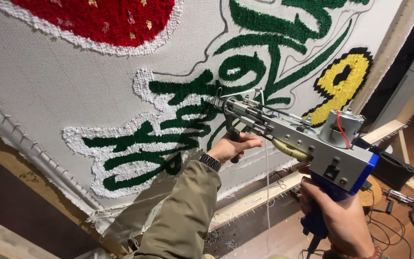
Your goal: Using a tufting gun to apply green yarn to a rug canvas following a pattern.
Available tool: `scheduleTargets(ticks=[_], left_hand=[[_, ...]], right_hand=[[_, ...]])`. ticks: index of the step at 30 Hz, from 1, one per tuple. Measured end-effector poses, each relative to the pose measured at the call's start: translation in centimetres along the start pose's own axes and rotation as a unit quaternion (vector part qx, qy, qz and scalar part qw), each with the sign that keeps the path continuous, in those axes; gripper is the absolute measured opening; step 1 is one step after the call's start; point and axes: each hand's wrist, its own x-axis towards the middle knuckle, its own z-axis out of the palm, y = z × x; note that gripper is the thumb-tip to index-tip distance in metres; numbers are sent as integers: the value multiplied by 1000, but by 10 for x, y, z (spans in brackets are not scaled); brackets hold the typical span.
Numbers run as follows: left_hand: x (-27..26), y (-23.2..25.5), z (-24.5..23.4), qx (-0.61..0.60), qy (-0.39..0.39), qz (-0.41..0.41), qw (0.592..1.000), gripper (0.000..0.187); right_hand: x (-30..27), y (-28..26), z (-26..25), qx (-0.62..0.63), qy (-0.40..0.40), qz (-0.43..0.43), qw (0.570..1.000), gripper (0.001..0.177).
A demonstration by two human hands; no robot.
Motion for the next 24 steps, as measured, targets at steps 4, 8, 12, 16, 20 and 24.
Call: scheduleTargets(ticks=[4,8,12,16,20,24], left_hand=[[-3,5,9,37,-6,44,998,20],[6,-1,20,-42,-13,55,997,54],[9,-8,30,-68,-25,21,997,81],[1,0,39,-32,-67,76,994,28],[1,12,44,79,-43,67,994,33],[-4,18,48,226,-52,46,972,38]], right_hand=[[-8,-7,-8,6,15,-8,1000,12],[-13,-13,-14,11,23,-8,1000,17],[-16,-15,-21,16,14,-14,1000,13],[-18,-17,-35,-13,42,43,998,16],[-17,-13,-44,13,55,52,997,15],[-14,-2,-58,41,3,-25,999,18]])
